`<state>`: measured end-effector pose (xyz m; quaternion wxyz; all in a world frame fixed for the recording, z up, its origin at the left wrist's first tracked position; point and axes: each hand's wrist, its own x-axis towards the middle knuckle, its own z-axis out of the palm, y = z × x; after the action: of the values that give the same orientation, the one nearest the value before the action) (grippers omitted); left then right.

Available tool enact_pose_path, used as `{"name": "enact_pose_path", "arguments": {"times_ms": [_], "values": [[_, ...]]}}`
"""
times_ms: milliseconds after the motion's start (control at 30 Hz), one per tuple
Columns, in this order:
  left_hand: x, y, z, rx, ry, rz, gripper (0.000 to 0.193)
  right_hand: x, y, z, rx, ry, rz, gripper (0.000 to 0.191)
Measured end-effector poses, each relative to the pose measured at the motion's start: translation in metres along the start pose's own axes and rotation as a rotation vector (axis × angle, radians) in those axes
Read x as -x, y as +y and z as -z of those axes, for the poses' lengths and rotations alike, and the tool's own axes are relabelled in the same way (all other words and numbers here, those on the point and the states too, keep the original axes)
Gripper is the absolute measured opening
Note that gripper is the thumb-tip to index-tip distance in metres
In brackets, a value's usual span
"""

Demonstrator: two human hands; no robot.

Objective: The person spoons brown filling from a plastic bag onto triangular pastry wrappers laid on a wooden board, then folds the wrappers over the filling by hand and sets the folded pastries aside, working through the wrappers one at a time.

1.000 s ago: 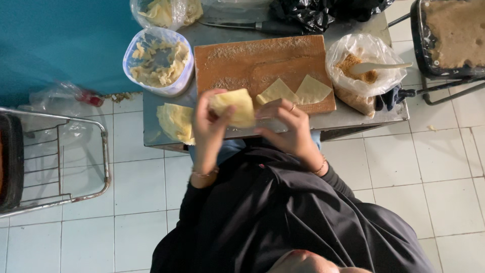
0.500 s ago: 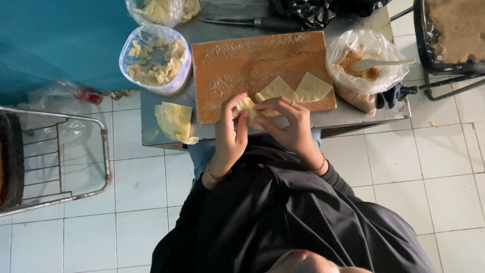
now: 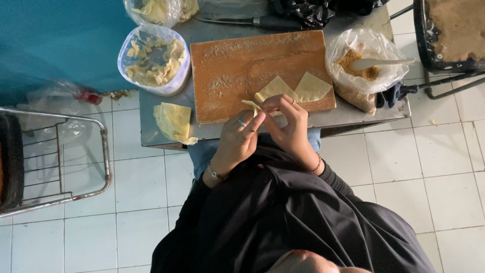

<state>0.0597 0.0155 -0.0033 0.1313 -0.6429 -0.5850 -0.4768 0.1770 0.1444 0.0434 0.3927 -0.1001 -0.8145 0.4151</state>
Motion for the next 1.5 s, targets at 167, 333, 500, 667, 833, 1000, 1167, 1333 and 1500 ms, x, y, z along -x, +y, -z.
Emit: {"name": "enact_pose_path", "arguments": {"times_ms": [167, 333, 500, 667, 833, 1000, 1167, 1333, 1500], "values": [[0.013, -0.003, -0.032, 0.137, 0.251, 0.204, 0.059, 0.012, 0.017, -0.010, 0.052, 0.114, -0.094, 0.007], [0.024, -0.001, -0.036, 0.569, 0.462, 0.538, 0.062, 0.015, 0.047, -0.005, -0.591, 0.153, -0.331, 0.005], [0.015, 0.000, -0.023, 0.794, 0.525, 0.557, 0.063, 0.008, 0.056, 0.004, -1.219, 0.174, -0.473, 0.005], [0.007, 0.000, -0.009, 0.791, 0.534, 0.572, 0.065, -0.004, 0.045, 0.015, -1.356, 0.121, -0.487, 0.011], [0.003, -0.004, -0.001, 0.791, 0.626, 0.559, 0.064, -0.008, 0.042, 0.021, -1.349, 0.244, -0.586, 0.015], [0.000, -0.014, 0.015, 0.765, 0.771, 0.569, 0.059, -0.008, 0.056, 0.037, -1.161, 0.232, -0.281, 0.009], [0.001, -0.018, 0.035, 0.651, 0.899, 0.619, 0.056, -0.011, 0.053, 0.031, 0.186, 0.319, -0.015, 0.005], [0.002, -0.023, 0.041, 0.635, 0.917, 0.602, 0.054, -0.025, 0.031, -0.031, 0.638, -0.013, 0.147, 0.011], [0.008, -0.024, 0.039, 0.534, 0.888, 0.639, 0.053, -0.019, 0.016, -0.040, 0.608, -0.041, 0.114, 0.010]]}}
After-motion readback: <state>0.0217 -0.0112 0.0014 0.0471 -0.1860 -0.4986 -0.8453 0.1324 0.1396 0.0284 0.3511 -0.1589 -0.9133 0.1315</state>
